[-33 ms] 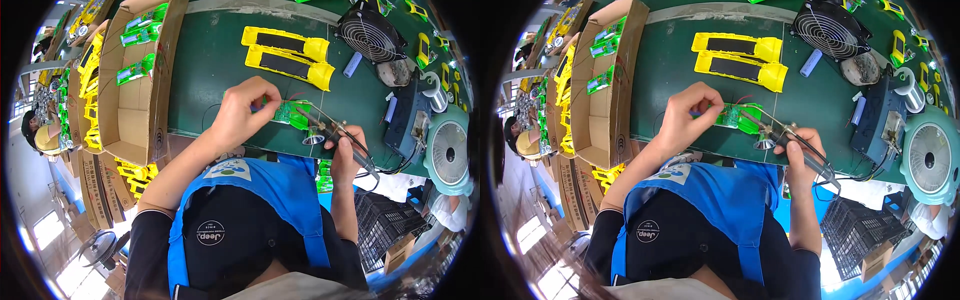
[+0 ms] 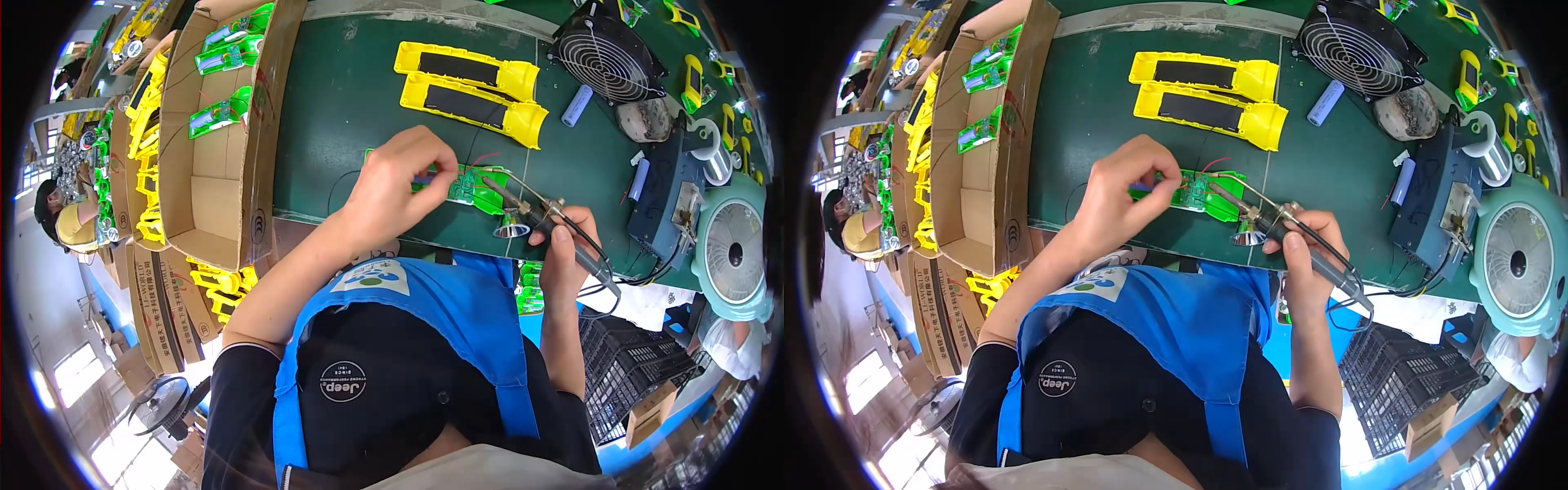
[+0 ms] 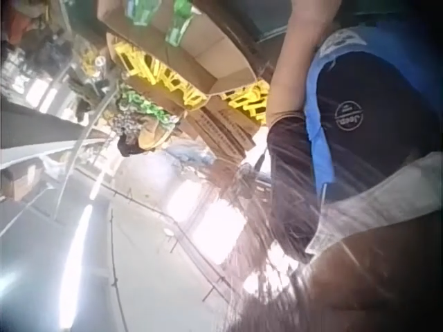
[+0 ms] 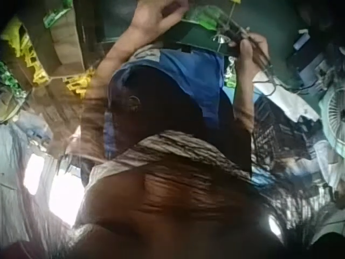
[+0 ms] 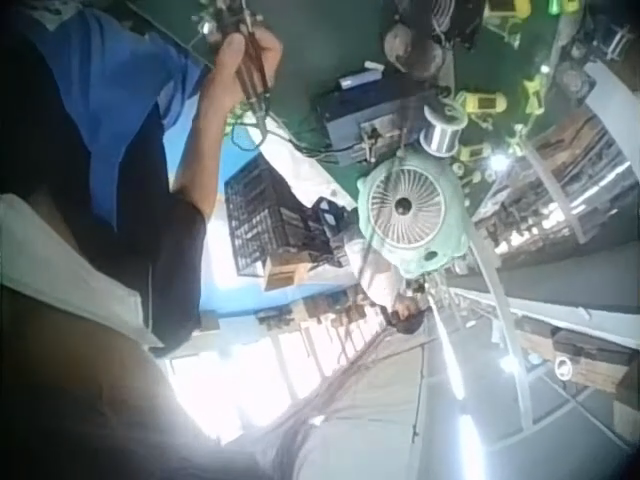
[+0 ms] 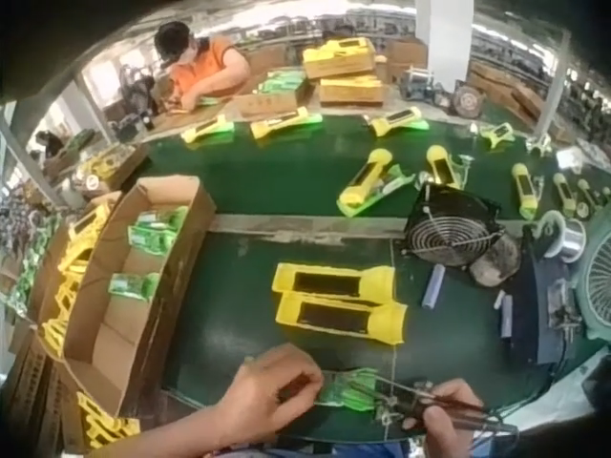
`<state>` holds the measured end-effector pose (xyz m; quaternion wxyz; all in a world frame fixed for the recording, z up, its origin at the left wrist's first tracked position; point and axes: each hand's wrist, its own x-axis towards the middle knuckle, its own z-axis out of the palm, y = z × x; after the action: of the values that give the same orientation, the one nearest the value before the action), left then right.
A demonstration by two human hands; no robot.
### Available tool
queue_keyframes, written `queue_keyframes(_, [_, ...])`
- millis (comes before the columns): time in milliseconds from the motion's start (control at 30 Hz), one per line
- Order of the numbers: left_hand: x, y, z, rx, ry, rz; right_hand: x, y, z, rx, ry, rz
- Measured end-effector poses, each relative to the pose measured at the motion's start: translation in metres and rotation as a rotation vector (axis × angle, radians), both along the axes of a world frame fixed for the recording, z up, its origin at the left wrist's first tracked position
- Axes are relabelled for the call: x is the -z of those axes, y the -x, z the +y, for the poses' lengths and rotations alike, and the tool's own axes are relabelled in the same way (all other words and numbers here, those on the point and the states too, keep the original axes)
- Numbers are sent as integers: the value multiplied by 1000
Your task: Soldering wires to circuit boards and assembling components into flashlight casings on a production line.
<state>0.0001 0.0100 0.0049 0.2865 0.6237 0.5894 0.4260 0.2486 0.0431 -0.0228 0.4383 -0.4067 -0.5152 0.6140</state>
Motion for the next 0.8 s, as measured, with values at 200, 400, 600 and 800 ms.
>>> queue_keyframes(200, [-2,-6,-4,65,-137,382,0,0,3,-57,-165,-86])
queue_keyframes(400, [-11,-6,-2,65,-11,438,-1,3,1,-98,-150,-123])
queue_keyframes(600, [-14,-5,0,115,15,424,-3,5,2,-101,-161,-193])
queue_keyframes(800, [-15,-5,0,133,37,460,-7,5,0,-111,-210,-240])
